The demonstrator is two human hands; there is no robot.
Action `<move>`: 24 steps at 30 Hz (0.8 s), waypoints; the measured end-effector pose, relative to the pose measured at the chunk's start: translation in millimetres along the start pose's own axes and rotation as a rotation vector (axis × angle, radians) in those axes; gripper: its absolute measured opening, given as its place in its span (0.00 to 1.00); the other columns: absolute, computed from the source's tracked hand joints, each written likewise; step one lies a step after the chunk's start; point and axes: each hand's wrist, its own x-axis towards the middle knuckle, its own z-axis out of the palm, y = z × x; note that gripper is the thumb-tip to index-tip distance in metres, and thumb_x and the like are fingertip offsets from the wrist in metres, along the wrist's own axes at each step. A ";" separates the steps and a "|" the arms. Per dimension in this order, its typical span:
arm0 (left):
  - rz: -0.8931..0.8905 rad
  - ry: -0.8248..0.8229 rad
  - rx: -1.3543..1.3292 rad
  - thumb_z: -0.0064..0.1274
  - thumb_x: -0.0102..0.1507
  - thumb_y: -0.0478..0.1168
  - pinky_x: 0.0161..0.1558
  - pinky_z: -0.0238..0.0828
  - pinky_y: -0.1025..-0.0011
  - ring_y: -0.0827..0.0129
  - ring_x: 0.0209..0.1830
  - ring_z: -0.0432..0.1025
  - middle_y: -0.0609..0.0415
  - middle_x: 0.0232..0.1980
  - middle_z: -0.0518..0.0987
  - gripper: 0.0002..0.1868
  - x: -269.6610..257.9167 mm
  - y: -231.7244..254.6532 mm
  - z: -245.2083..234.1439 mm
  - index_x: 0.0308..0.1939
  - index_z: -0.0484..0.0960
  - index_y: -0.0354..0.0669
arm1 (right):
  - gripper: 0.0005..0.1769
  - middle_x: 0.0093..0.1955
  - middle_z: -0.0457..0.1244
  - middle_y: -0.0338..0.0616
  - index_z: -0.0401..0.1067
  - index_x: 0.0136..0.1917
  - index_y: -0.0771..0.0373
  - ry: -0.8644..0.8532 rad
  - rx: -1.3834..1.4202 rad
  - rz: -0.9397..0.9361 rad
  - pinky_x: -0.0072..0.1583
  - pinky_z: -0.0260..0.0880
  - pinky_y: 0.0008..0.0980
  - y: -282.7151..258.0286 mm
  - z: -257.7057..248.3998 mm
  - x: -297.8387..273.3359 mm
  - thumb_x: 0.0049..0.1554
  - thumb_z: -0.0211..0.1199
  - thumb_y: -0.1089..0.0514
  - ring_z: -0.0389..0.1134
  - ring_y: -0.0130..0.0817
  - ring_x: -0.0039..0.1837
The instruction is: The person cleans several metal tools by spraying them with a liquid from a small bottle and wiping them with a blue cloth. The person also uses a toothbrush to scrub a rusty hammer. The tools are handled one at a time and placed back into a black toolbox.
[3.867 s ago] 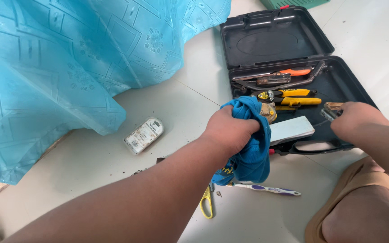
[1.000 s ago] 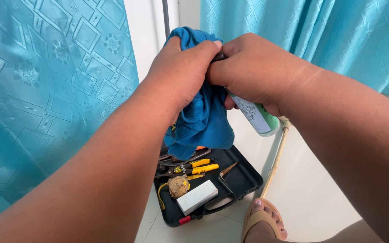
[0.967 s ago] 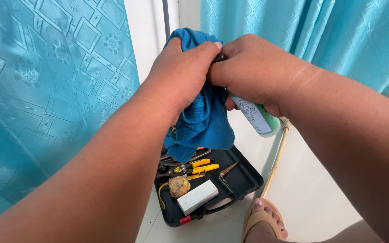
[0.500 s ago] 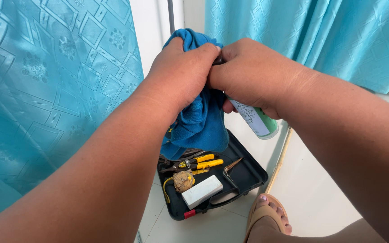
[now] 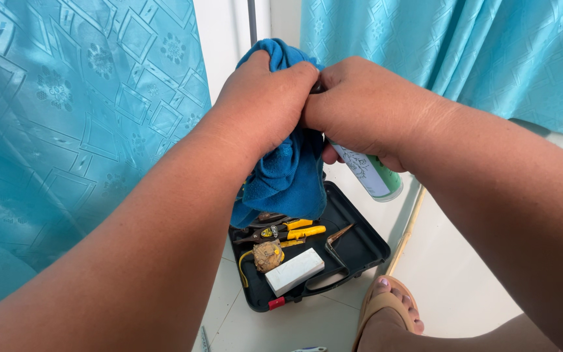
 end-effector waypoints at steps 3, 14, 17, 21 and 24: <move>-0.033 -0.021 -0.018 0.44 0.59 0.56 0.38 0.79 0.66 0.65 0.36 0.80 0.49 0.38 0.83 0.26 -0.7 0.4 2.0 0.50 0.79 0.41 | 0.20 0.38 0.70 0.50 0.72 0.63 0.64 -0.001 0.005 -0.001 0.41 0.78 0.32 1.5 -0.2 0.4 0.60 0.58 0.52 0.71 0.31 0.35; -0.020 -0.026 0.003 0.45 0.58 0.55 0.37 0.78 0.66 0.65 0.34 0.80 0.50 0.37 0.82 0.24 -2.2 -0.9 7.7 0.50 0.79 0.44 | 0.20 0.37 0.69 0.49 0.72 0.62 0.65 -0.015 0.009 0.021 0.40 0.76 0.33 5.7 2.9 0.5 0.61 0.58 0.53 0.69 0.30 0.34; -0.017 -0.043 0.018 0.44 0.60 0.55 0.38 0.78 0.66 0.65 0.35 0.80 0.50 0.37 0.83 0.23 -2.2 -2.1 9.2 0.48 0.82 0.45 | 0.19 0.37 0.69 0.49 0.72 0.62 0.64 -0.020 -0.015 0.034 0.40 0.76 0.33 5.8 3.6 0.2 0.61 0.57 0.52 0.69 0.30 0.34; 0.015 -0.048 0.039 0.43 0.61 0.55 0.41 0.78 0.65 0.65 0.36 0.80 0.51 0.38 0.83 0.23 -2.6 -3.1 9.5 0.50 0.82 0.47 | 0.18 0.36 0.69 0.49 0.72 0.60 0.64 -0.026 -0.013 0.023 0.40 0.75 0.32 7.0 4.4 0.0 0.62 0.57 0.52 0.69 0.30 0.34; 0.011 -0.042 0.046 0.42 0.62 0.56 0.44 0.79 0.63 0.63 0.39 0.81 0.49 0.41 0.83 0.24 -3.9 -2.8 10.3 0.54 0.80 0.48 | 0.18 0.36 0.69 0.50 0.73 0.59 0.65 -0.026 -0.010 0.018 0.40 0.75 0.32 8.3 4.7 0.6 0.62 0.58 0.52 0.69 0.30 0.34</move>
